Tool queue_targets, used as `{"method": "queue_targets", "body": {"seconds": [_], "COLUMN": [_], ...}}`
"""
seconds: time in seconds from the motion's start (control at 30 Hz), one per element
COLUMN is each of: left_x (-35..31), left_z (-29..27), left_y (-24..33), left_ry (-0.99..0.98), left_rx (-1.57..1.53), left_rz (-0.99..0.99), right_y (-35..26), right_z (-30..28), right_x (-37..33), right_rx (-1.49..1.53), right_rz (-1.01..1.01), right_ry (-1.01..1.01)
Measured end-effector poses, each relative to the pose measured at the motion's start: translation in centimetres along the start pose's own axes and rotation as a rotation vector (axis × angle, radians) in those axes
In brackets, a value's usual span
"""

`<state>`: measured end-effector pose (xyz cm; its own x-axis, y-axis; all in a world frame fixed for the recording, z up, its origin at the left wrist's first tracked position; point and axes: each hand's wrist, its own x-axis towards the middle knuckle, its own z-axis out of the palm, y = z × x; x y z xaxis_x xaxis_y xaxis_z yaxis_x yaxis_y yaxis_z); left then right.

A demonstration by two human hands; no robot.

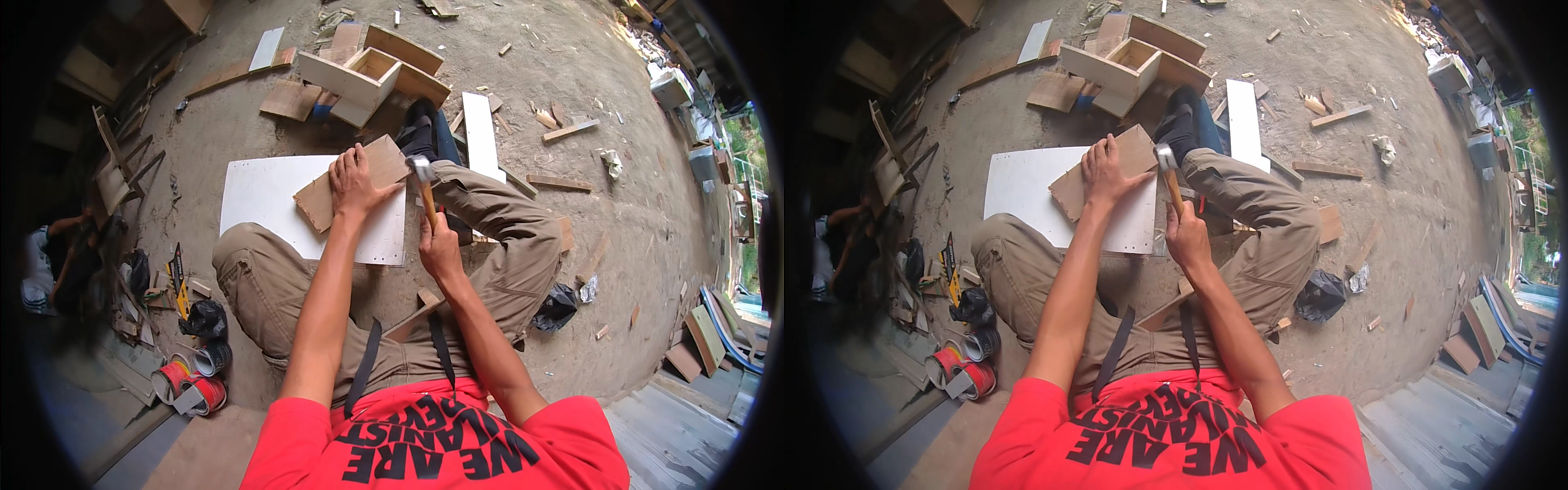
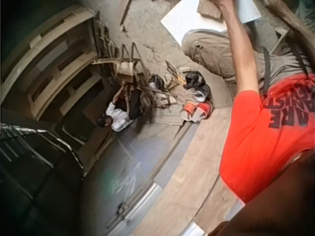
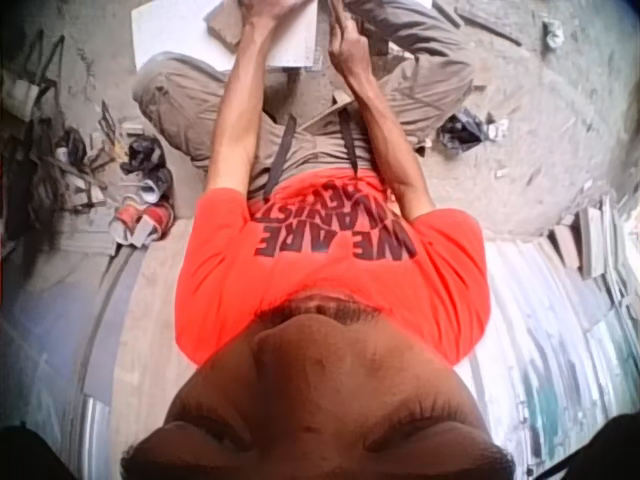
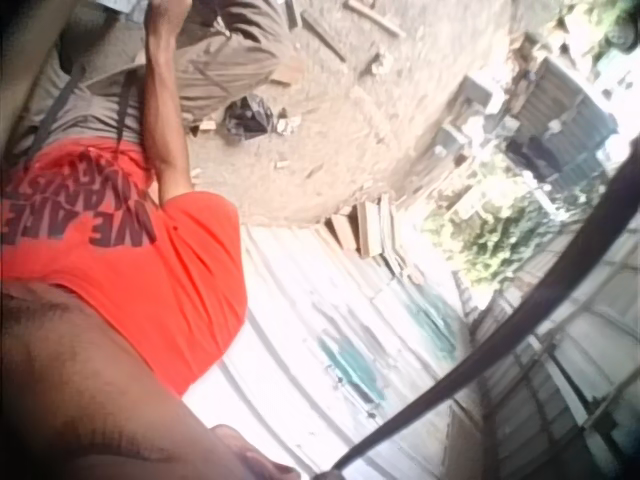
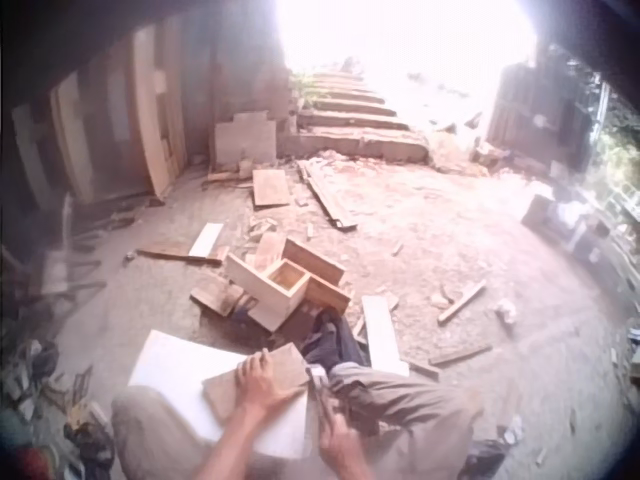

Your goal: The person is sitting on the floor assembling a small wooden box or drawer unit. They use a hammer to drive nails into the wooden pieces, joining them together to form the structure.

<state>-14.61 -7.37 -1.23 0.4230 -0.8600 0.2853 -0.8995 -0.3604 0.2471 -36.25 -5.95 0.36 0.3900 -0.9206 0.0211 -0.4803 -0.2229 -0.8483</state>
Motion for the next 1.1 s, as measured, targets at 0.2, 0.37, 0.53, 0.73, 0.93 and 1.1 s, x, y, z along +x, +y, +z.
{"method": "queue_targets", "body": {"seconds": [0.2,0.37,0.53,0.73,0.93,1.1], "left_x": [0.2,0.1,0.1,0.1,0.6,0.4], "left_z": [-0.1,-0.2,0.2,-0.2,0.1,-0.1], "left_y": [-0.1,0.3,-0.2,0.1,0.0,-0.2], "left_ry": [-0.012,-0.028,-0.003,-0.079,-0.055,-0.048], "left_rx": [0.02,-0.009,0.018,-0.005,0.005,-0.013], "left_rz": [0.008,-0.001,0.001,-0.029,-0.032,-0.02], "right_y": [-1.4,-1.7,-2.9,-0.3,-0.9,-2.0], "right_z": [0.0,0.4,-0.3,0.5,0.5,0.0], "right_x": [-0.3,0.6,0.5,-0.2,0.2,-0.2], "right_rx": [0.045,0.049,0.145,0.022,-0.007,0.077], "right_rz": [0.037,0.09,-0.082,0.053,0.06,0.045], "right_ry": [-0.067,-0.049,0.064,-0.057,-0.019,0.007]}}
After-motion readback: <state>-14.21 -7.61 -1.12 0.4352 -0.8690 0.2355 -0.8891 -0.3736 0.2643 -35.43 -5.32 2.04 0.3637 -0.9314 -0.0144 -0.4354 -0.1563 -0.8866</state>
